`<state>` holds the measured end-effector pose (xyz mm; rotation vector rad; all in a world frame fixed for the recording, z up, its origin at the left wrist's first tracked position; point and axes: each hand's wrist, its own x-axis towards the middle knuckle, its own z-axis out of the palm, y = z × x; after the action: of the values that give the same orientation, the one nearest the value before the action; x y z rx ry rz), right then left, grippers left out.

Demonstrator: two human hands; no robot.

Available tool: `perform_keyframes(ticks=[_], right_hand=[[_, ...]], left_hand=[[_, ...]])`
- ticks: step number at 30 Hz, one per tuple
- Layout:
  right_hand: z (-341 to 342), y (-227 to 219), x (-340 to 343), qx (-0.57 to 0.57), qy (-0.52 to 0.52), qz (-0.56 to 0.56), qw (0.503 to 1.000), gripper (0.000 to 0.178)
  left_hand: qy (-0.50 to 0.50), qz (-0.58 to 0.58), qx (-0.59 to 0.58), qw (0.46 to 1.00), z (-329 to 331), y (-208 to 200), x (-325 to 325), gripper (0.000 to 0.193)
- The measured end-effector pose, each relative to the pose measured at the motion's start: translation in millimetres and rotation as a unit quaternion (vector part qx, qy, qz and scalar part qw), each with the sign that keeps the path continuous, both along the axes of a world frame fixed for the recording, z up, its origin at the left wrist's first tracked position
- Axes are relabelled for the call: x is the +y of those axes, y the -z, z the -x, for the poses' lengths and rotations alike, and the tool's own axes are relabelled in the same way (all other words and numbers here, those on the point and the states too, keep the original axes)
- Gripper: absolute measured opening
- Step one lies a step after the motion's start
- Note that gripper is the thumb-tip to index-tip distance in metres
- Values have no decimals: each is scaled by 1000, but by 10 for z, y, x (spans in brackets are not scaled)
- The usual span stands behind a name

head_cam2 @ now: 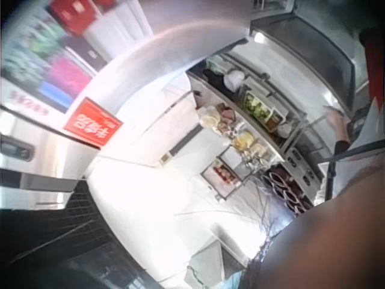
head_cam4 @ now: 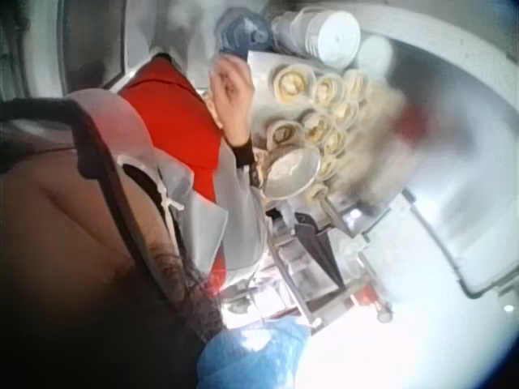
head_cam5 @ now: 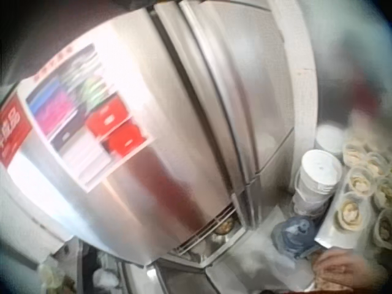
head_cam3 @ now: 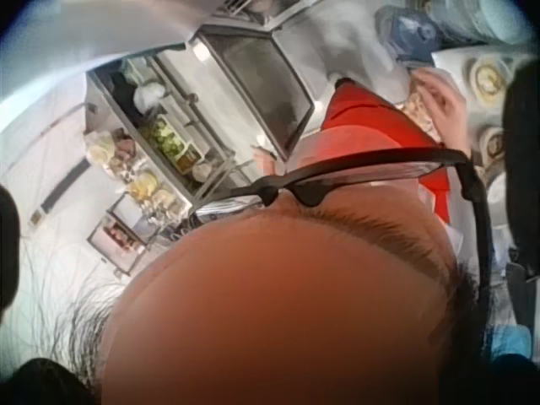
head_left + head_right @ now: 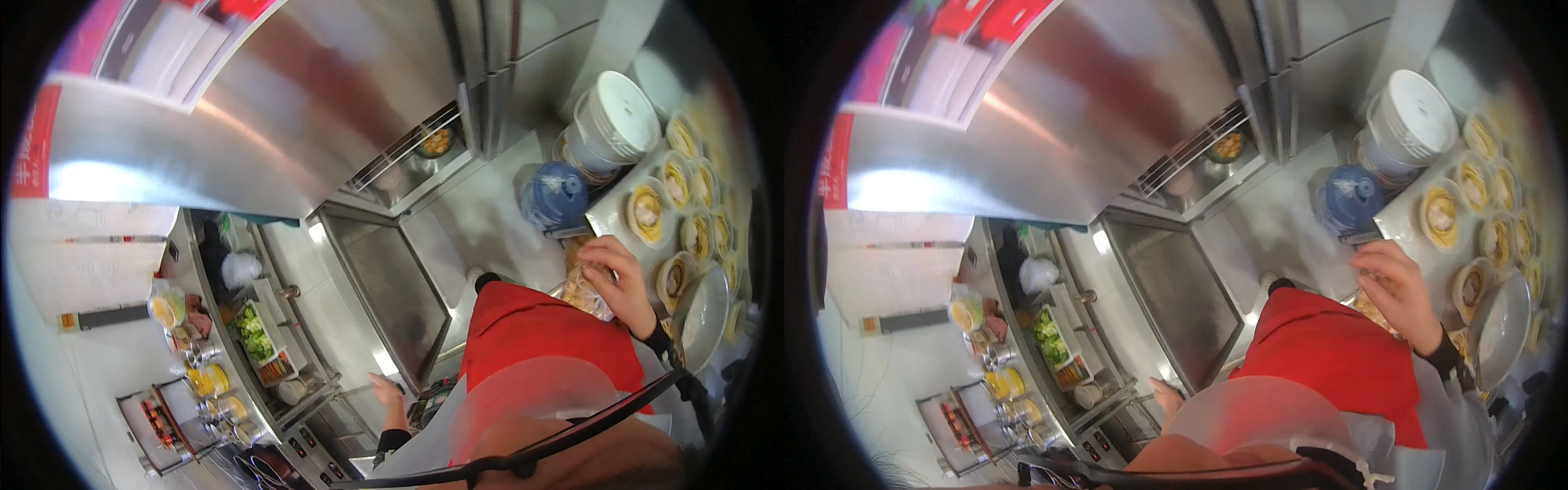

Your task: The person uses chopsticks to pick small white dumplings from a metal bowl and places one into each of many clear plastic bowls containing yellow noodles. The person moves along the counter, filling bowls in sequence, then briefly retrieves more dumplings from a plastic bag before continuing.

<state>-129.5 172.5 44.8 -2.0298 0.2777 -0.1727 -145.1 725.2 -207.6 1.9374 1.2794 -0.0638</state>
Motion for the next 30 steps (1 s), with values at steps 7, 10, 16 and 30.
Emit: perform_keyframes(ticks=[7, 10, 16, 30], right_hand=[[-1534, 2171, 829, 77, -264, 31, 961, 20], [-1986, 3249, 1247, 132, -309, -1, 942, 20], [-2948, 5419, 1815, 358, -237, -205, 879, 8], [-5844, 8532, 2492, 236, 100, -488, 835, 7]], left_hand=[[128, -349, 161, 914, -546, -307, 926, 28], [109, -412, 178, 887, -732, -335, 1119, 23], [98, -420, -6, 902, -860, -68, 1846, 14], [110, -448, 4, 887, -1229, -82, 2051, 18]])
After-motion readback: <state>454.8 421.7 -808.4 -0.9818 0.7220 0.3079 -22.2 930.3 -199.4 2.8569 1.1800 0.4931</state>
